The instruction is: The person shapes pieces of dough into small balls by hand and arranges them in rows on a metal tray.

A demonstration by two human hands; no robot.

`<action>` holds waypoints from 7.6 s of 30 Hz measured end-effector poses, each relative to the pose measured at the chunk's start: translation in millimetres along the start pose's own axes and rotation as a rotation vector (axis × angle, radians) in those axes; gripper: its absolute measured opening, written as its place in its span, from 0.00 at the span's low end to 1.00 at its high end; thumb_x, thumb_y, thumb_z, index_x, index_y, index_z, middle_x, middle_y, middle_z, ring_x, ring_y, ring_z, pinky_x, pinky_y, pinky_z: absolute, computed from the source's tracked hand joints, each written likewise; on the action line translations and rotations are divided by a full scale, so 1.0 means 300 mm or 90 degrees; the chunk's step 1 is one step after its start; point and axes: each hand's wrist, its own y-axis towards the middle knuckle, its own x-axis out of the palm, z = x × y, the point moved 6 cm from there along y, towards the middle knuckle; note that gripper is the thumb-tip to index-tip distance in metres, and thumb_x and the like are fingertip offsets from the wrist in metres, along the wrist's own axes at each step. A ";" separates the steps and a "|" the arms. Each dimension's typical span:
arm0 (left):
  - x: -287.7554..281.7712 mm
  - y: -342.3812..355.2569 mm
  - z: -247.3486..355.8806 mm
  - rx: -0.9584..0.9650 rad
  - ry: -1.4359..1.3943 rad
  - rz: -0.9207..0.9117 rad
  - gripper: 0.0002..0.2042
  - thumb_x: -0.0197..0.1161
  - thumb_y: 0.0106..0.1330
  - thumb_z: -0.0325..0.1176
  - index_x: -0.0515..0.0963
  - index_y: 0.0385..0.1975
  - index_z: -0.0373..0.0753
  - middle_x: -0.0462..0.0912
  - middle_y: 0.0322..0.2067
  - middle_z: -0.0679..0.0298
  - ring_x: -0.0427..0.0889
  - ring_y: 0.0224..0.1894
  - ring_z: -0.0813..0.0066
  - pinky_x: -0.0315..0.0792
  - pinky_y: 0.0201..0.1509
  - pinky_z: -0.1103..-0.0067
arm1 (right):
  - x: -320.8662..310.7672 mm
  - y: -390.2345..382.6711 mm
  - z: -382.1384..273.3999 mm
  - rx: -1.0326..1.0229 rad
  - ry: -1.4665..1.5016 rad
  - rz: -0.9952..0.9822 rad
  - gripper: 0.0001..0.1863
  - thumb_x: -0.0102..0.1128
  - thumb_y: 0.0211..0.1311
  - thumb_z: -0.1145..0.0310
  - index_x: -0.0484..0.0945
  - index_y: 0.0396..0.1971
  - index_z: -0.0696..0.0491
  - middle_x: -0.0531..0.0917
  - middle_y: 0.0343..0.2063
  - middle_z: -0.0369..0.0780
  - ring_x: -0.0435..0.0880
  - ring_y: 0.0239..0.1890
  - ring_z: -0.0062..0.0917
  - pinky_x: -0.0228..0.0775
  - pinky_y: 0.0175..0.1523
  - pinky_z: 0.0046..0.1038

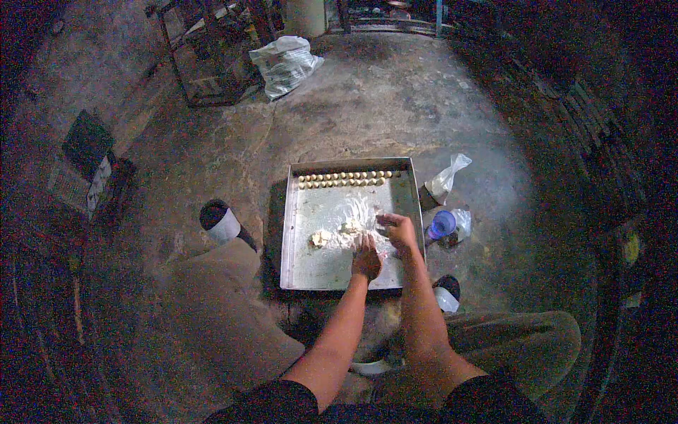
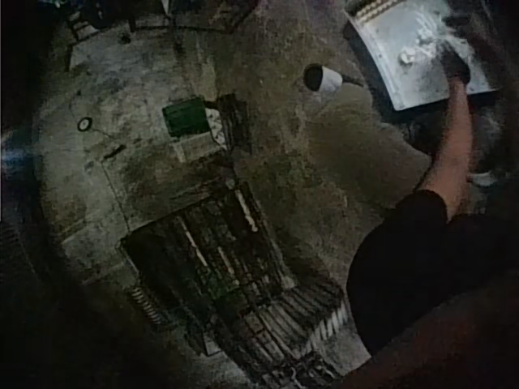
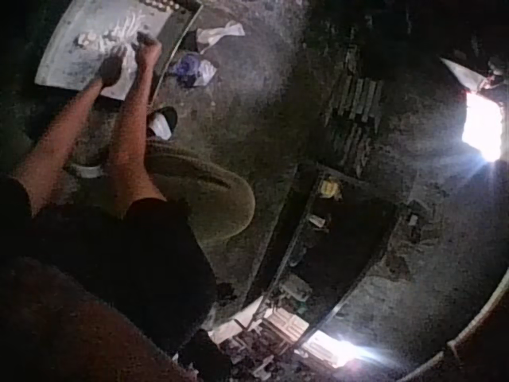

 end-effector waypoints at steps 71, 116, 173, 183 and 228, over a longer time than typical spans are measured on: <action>-0.209 -0.095 -0.279 -0.468 -0.361 0.217 0.12 0.63 0.57 0.42 0.84 0.30 0.39 0.83 0.29 0.52 0.82 0.34 0.54 0.74 0.41 0.66 | -0.185 -0.090 -0.180 -0.311 -0.243 0.243 0.42 0.80 0.27 0.60 0.72 0.50 0.51 0.78 0.47 0.42 0.77 0.51 0.40 0.67 0.55 0.39; 0.049 -0.090 -0.400 -0.531 -0.595 0.186 0.12 0.60 0.59 0.36 0.82 0.39 0.39 0.84 0.40 0.56 0.82 0.44 0.61 0.74 0.50 0.71 | 0.033 -0.190 -0.118 -0.222 -0.614 0.172 0.44 0.77 0.27 0.56 0.71 0.54 0.45 0.75 0.49 0.36 0.71 0.54 0.32 0.53 0.62 0.43; -0.198 -0.062 -0.255 -0.366 -0.360 0.289 0.09 0.62 0.52 0.24 0.81 0.33 0.35 0.84 0.33 0.54 0.83 0.37 0.57 0.75 0.43 0.69 | -0.197 -0.083 0.045 -0.017 -0.422 0.247 0.25 0.67 0.50 0.52 0.76 0.38 0.59 0.82 0.36 0.47 0.81 0.39 0.44 0.72 0.44 0.37; -0.127 0.066 -0.222 -0.170 -0.584 0.197 0.13 0.57 0.57 0.21 0.78 0.42 0.31 0.84 0.38 0.52 0.84 0.41 0.63 0.76 0.47 0.71 | 0.143 -0.103 0.245 0.096 -0.339 0.124 0.17 0.68 0.44 0.66 0.76 0.32 0.61 0.81 0.29 0.54 0.82 0.35 0.49 0.75 0.40 0.39; -0.242 -0.016 -0.213 -0.271 -0.362 0.351 0.10 0.57 0.56 0.21 0.81 0.36 0.33 0.83 0.35 0.51 0.82 0.39 0.53 0.74 0.45 0.68 | 0.138 -0.008 0.159 -0.125 -0.590 -0.179 0.37 0.66 0.48 0.56 0.65 0.58 0.57 0.70 0.57 0.52 0.71 0.57 0.46 0.65 0.61 0.39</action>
